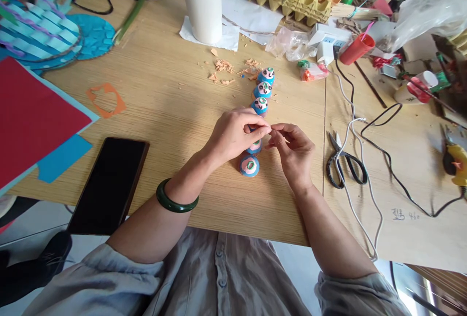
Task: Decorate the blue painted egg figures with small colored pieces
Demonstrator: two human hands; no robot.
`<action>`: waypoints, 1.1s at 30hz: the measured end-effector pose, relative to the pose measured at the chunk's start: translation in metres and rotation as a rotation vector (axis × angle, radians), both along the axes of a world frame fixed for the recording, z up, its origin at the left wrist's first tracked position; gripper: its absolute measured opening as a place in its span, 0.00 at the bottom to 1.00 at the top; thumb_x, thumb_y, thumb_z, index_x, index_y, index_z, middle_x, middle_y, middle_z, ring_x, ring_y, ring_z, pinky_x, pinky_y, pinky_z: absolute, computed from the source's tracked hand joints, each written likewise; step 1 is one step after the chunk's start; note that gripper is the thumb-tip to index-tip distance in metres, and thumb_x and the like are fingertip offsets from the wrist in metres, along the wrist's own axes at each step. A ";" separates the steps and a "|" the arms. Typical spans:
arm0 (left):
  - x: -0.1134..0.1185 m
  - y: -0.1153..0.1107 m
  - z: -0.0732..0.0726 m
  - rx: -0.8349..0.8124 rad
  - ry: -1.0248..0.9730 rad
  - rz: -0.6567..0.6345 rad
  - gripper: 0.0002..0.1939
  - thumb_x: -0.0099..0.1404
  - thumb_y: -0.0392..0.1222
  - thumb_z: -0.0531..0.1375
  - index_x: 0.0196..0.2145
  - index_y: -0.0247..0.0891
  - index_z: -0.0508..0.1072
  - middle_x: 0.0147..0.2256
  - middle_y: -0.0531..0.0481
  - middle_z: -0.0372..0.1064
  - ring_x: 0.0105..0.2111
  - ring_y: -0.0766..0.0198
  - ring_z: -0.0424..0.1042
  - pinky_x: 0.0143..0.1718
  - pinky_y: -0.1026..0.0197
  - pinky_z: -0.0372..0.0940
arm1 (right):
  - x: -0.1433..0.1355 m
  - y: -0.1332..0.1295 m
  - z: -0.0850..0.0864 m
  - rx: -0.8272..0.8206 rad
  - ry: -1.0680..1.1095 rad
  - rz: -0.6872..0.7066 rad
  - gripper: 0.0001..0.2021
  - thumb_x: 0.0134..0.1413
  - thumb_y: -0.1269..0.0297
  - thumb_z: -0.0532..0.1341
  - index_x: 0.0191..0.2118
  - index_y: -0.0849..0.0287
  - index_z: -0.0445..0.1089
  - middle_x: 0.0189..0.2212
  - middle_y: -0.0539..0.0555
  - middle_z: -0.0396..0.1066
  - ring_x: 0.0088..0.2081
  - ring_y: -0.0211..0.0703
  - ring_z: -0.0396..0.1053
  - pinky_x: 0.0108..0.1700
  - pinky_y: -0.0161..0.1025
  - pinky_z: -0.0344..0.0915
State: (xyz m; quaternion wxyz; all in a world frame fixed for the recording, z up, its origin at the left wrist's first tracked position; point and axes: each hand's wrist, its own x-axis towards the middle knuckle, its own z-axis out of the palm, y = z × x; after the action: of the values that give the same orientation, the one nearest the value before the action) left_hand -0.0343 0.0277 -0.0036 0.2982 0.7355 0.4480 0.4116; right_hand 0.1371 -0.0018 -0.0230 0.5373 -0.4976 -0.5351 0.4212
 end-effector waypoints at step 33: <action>-0.012 0.013 -0.013 -0.066 -0.064 0.213 0.18 0.63 0.29 0.58 0.47 0.37 0.81 0.43 0.47 0.79 0.35 0.67 0.73 0.35 0.66 0.70 | -0.011 0.008 -0.012 0.130 -0.231 -0.013 0.02 0.60 0.66 0.66 0.35 0.55 0.75 0.33 0.49 0.70 0.31 0.34 0.64 0.30 0.35 0.61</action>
State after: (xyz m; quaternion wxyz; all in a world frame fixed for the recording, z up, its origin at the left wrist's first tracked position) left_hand -0.0463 0.0405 -0.0168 0.2908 0.6599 0.5273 0.4493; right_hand 0.1264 0.0065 -0.0354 0.5058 -0.5105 -0.6164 0.3220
